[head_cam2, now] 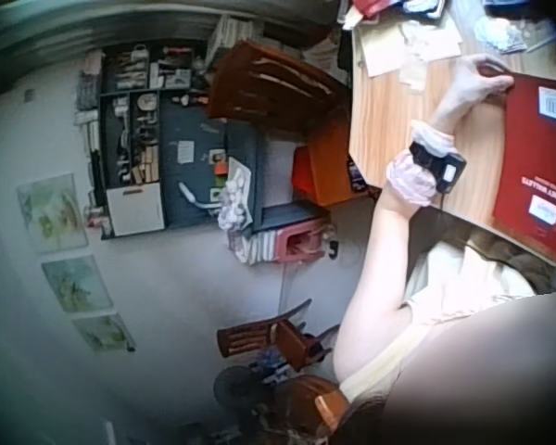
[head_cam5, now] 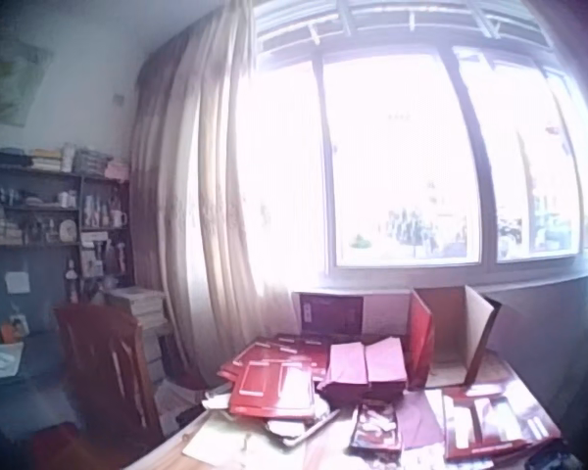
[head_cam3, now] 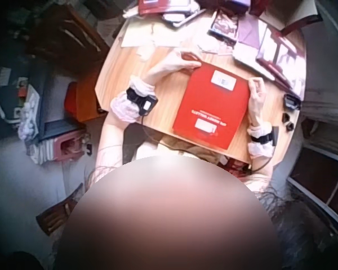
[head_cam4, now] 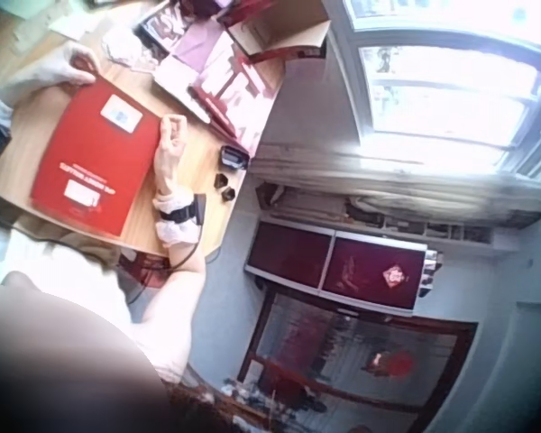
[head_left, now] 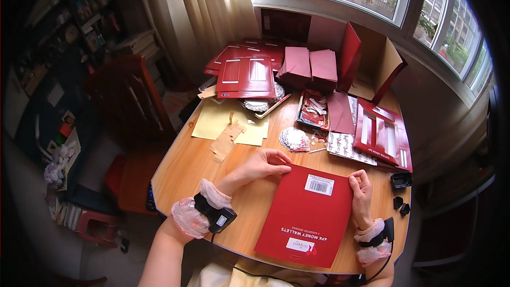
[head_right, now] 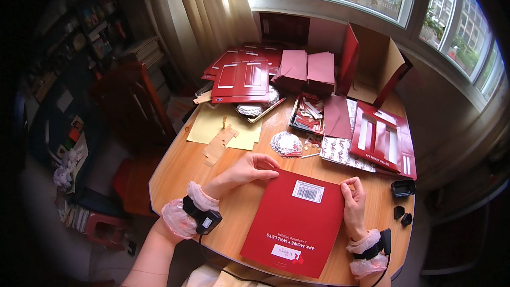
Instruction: Assembling red product folders or wallets for AFK Money Wallets by folding and applying labels.
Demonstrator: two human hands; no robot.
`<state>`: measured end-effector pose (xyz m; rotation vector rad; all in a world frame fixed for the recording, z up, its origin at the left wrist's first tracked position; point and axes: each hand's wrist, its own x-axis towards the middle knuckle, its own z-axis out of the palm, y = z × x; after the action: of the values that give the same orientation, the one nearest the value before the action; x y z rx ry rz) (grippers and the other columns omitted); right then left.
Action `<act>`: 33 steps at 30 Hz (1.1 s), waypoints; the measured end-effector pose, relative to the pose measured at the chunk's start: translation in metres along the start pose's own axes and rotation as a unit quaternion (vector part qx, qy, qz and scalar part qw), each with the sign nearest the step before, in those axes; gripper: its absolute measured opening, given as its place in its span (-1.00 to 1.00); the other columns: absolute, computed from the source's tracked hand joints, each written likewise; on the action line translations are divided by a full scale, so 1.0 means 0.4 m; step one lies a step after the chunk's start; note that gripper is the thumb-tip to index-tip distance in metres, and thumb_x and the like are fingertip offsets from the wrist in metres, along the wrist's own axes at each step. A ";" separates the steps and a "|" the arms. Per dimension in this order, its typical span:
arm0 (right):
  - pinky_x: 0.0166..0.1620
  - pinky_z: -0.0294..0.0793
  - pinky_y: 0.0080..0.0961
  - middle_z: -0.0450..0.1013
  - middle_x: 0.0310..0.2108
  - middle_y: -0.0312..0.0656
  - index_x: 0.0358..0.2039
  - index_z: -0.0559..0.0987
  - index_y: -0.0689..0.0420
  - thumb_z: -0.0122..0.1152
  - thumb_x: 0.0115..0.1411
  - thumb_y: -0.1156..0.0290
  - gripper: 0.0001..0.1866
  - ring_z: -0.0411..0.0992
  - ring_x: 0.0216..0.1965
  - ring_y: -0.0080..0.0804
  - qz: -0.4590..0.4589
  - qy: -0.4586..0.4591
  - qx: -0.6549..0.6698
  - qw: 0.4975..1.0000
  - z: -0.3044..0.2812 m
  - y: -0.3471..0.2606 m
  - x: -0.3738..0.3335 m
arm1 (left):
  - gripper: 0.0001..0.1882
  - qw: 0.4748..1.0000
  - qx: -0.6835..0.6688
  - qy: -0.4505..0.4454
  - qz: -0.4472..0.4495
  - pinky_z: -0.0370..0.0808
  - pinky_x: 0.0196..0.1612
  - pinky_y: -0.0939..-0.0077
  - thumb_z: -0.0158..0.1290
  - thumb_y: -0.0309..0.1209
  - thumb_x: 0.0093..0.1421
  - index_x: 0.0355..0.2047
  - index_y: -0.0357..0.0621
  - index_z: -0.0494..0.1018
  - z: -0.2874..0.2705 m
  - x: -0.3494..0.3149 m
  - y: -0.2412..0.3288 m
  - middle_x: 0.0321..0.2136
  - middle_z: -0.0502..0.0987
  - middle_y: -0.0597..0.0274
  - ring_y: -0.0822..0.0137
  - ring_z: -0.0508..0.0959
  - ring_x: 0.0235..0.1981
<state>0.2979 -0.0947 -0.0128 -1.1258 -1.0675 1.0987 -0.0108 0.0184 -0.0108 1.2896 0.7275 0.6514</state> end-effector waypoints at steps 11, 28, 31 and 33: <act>-0.51 0.38 -0.80 0.47 -0.50 -0.30 -0.25 0.32 0.13 0.00 0.39 0.43 -0.91 0.42 -0.53 -0.72 0.033 -0.030 0.034 0.998 -0.007 0.018 0.002 | -0.89 0.732 0.591 0.273 0.200 0.54 -0.23 0.30 0.17 -0.46 0.13 -0.36 -0.24 0.58 -0.187 0.007 0.055 -0.38 0.59 -0.01 0.06 0.61 -0.33; -0.51 0.35 -0.82 0.49 -0.51 -0.29 -0.24 0.31 0.14 -0.01 0.39 0.44 -0.91 0.42 -0.54 -0.72 0.053 -0.049 0.032 0.997 -0.018 0.015 0.003 | -0.88 0.572 0.761 0.274 0.136 0.61 -0.34 0.32 0.06 -0.53 0.05 -0.54 -0.12 0.59 -0.195 0.127 0.037 -0.50 0.58 0.08 0.16 0.65 -0.40; -0.51 0.35 -0.82 0.49 -0.51 -0.29 -0.23 0.31 0.14 -0.01 0.39 0.43 -0.91 0.42 -0.53 -0.73 0.057 -0.056 0.032 0.996 -0.009 0.005 0.004 | -0.89 0.545 0.777 0.282 0.143 0.62 -0.39 0.35 0.07 -0.53 0.03 -0.55 -0.10 0.60 -0.209 0.130 0.028 -0.52 0.60 0.11 0.19 0.66 -0.43; -0.51 0.35 -0.82 0.49 -0.51 -0.29 -0.23 0.31 0.14 -0.02 0.40 0.43 -0.91 0.42 -0.53 -0.73 0.064 -0.057 0.028 0.996 -0.009 0.005 0.004 | -0.89 0.536 0.782 0.283 0.148 0.62 -0.41 0.37 0.08 -0.53 0.02 -0.55 -0.09 0.60 -0.203 0.140 0.025 -0.53 0.61 0.12 0.21 0.66 -0.44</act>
<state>0.3015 -0.0936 -0.0150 -1.1111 -1.0573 1.2991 -0.0404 0.1128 -0.0173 2.9832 1.8766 0.6120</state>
